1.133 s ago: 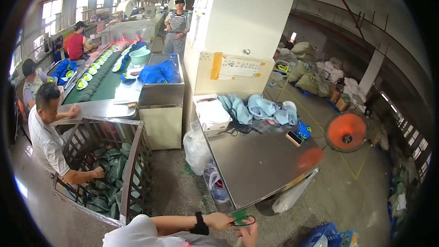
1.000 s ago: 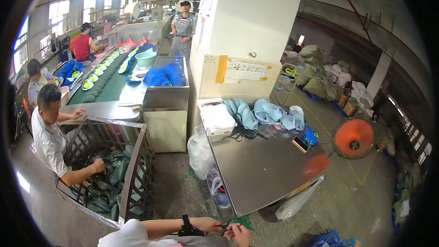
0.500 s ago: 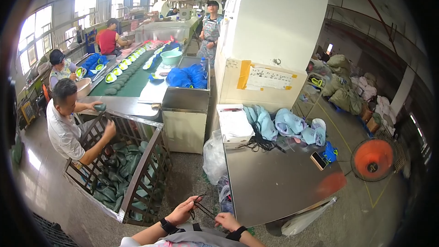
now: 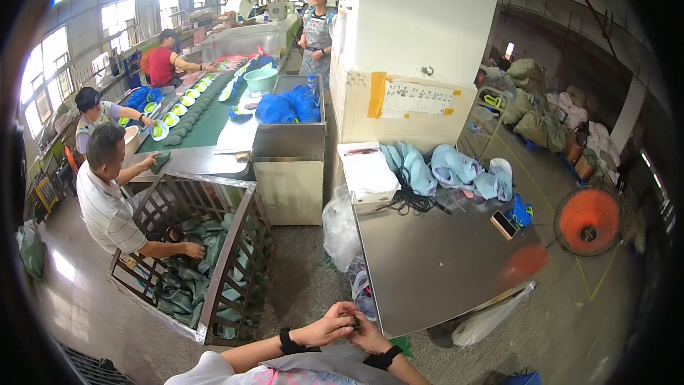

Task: The recorder extracts blue and yellow shoe uppers from a large sack, arranges them into circular bundles on a work table, and moves them to another station.

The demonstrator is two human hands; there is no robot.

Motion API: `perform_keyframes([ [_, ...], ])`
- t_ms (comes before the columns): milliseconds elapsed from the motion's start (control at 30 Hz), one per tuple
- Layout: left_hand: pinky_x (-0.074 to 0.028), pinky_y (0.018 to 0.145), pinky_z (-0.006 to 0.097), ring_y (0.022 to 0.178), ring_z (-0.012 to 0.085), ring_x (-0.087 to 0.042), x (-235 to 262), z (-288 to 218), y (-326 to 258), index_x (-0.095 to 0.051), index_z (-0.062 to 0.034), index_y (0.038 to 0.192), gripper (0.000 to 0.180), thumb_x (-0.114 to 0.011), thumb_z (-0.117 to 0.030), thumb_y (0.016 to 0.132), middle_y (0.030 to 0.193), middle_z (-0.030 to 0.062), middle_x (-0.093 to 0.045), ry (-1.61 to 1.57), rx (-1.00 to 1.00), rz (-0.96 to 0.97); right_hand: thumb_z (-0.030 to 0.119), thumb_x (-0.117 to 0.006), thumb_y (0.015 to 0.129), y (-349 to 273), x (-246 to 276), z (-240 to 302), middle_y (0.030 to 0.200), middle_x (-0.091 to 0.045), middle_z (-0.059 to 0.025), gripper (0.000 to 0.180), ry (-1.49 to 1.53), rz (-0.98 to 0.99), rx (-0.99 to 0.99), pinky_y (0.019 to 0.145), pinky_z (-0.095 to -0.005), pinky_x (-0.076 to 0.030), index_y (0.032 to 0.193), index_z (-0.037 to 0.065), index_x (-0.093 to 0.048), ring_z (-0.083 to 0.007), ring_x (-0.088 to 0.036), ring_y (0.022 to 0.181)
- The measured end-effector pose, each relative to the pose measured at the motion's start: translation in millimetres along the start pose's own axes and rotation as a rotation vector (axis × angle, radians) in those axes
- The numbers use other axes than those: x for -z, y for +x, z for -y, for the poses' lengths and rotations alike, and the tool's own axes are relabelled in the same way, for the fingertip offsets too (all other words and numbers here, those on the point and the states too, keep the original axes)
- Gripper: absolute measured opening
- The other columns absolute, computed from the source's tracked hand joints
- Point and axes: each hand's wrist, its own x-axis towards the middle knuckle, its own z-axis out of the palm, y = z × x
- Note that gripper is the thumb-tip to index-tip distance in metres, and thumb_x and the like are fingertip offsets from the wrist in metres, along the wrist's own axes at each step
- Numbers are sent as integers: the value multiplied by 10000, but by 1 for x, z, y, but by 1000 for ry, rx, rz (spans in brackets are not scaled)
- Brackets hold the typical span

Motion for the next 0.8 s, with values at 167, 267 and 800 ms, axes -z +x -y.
perform_keyframes([
  [167, -299, 956, 371, 1115, 249, -397, -2, -10, 2, -504, -37, 1123, 284, -413, -222, 927, 1177, 106, -471, -177, 46, 88, 43, -607, 782, 0, -17, 13, 1030, -523, -23, 333, 161, 106, -9, 611, -227, -472, 1101, 84, -518, -103, -538, 817],
  [267, -334, 931, 345, 1134, 265, -398, -4, -13, -8, -472, -10, 1161, 322, -411, -224, 929, 1202, 132, -450, -146, 128, 151, 53, -606, 784, -8, -18, 14, 985, -547, -17, 317, 237, 110, -95, 605, -229, -480, 1088, 89, -524, -114, -554, 819],
  [800, -276, 954, 409, 1167, 330, -340, -11, -6, -33, -476, 14, 1020, 334, -486, -296, 896, 1190, 200, -415, 93, 145, 241, 114, -534, 852, -22, -34, -16, 1044, -560, -45, 347, -106, 39, 41, 774, -290, -442, 1186, 53, -461, -118, -519, 938],
])
